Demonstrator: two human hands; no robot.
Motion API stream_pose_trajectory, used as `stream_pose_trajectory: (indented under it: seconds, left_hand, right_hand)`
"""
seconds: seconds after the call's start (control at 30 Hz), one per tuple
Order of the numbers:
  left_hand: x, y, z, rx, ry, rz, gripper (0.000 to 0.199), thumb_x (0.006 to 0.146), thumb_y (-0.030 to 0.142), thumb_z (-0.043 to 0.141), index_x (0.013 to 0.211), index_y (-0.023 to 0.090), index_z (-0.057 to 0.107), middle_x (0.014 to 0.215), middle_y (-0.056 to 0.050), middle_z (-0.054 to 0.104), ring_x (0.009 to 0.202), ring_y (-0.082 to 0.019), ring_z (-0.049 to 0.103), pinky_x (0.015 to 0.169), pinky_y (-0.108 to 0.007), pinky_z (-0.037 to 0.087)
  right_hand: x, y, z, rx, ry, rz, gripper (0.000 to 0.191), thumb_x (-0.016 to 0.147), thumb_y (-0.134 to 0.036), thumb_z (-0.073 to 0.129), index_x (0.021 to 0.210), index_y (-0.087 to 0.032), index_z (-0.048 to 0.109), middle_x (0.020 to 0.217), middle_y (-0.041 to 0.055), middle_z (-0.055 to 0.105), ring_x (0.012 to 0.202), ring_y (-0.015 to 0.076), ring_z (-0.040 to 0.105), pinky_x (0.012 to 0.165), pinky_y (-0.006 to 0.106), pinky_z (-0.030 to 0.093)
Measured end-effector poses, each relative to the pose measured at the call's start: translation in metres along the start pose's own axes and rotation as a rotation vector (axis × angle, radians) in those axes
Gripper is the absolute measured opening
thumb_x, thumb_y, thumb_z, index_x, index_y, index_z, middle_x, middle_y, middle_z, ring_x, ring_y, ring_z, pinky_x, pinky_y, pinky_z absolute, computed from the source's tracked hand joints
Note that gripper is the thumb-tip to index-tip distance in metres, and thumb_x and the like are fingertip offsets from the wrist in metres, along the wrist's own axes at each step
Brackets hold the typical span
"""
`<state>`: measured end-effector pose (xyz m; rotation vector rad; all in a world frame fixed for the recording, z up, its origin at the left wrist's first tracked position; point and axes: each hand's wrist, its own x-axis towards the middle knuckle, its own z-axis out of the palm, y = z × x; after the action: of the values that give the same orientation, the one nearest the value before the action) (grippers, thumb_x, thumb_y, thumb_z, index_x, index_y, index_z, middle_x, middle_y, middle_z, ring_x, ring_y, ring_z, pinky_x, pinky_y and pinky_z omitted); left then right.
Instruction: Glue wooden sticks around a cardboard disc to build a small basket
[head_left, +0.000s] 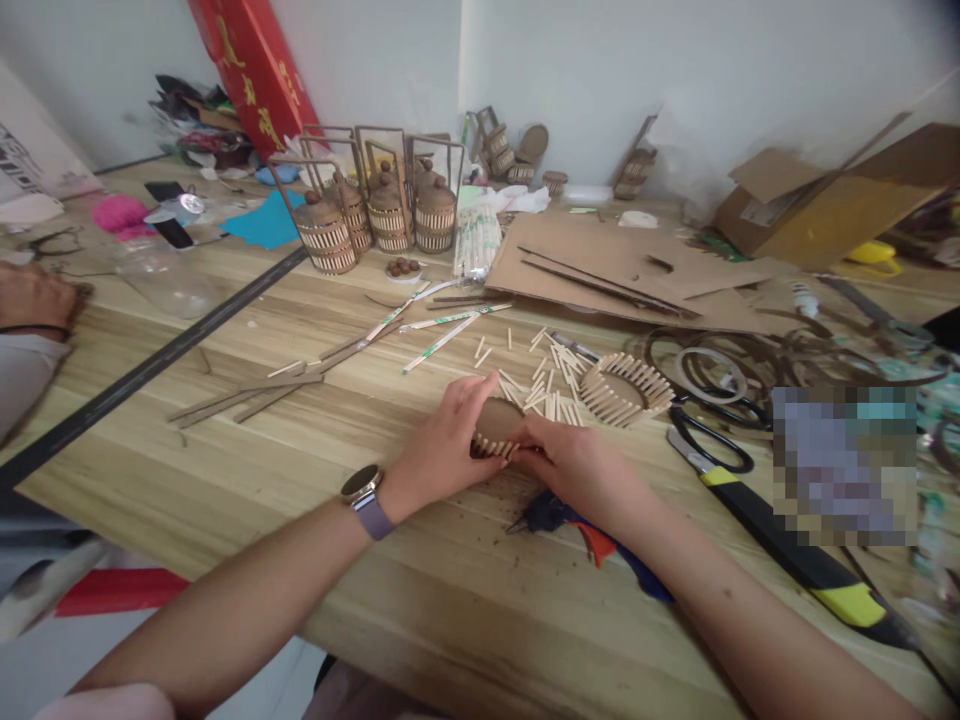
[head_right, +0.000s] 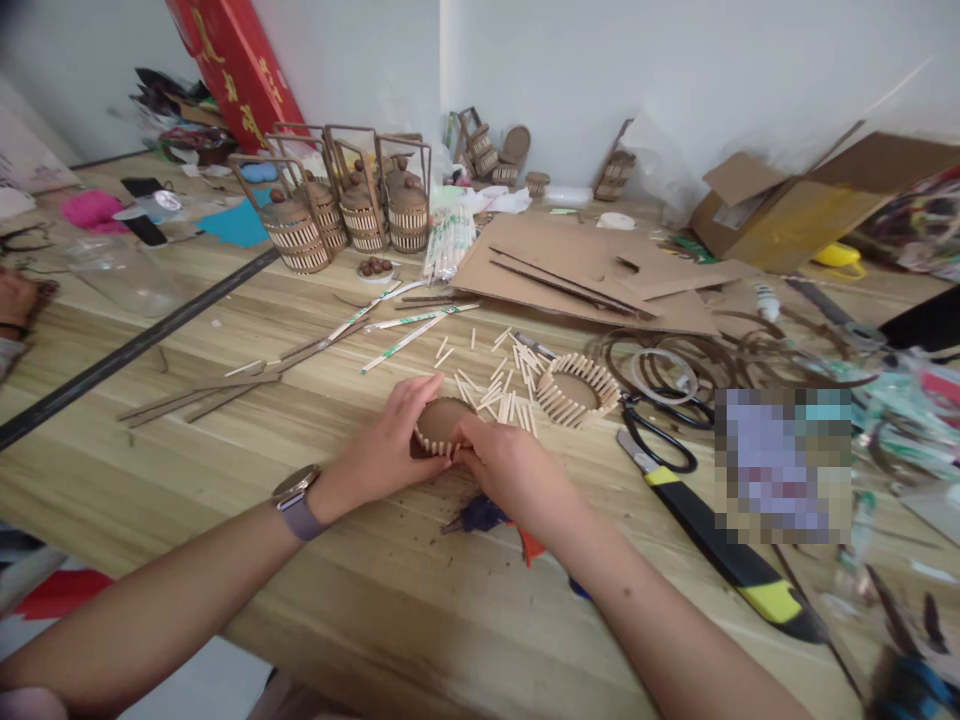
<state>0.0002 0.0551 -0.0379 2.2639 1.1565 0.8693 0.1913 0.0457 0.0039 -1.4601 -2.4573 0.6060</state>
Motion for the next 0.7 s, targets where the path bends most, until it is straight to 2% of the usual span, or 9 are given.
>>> stream_pose_trajectory:
  seconds: [0.23,0.5,0.7]
  left_hand:
    - [0.0001,-0.0014,0.0004,0.025,0.0,0.002,0.102,0.072,0.019,0.079,0.149,0.028,0.013,0.144,-0.015,0.035,0.138,-0.032,0.032,0.113,-0.056,0.034]
    - [-0.0001,-0.0006,0.0,0.029,-0.015,-0.002,0.102,0.072,0.018,0.078,0.149,0.028,0.013,0.144,-0.015,0.035,0.138,-0.032,0.033,0.113,-0.056,0.034]
    - [0.0008,0.0016,-0.002,-0.011,-0.03,-0.017,0.105,0.069,0.022,0.083,0.149,0.03,0.015,0.144,-0.014,0.035,0.138,-0.033,0.033,0.113,-0.058,0.033]
  right_hand:
    - [-0.0012,-0.003,0.0011,-0.176,-0.035,0.0,0.008,0.092,-0.015,0.053,0.091,-0.021,0.06,0.085,0.0051,0.074,0.078,0.0203,0.07,0.066,0.027,0.048]
    - [-0.0029,0.0003,0.0037,-0.177,-0.004,-0.04,0.007,0.092,-0.016,0.054,0.091,-0.02,0.06,0.084,0.0051,0.074,0.077,0.0203,0.07,0.064,0.027,0.048]
    - [-0.0009,-0.0027,0.0013,-0.2,-0.041,-0.008,0.004,0.09,-0.016,0.058,0.091,-0.019,0.06,0.085,0.0051,0.074,0.078,0.0191,0.07,0.065,0.025,0.047]
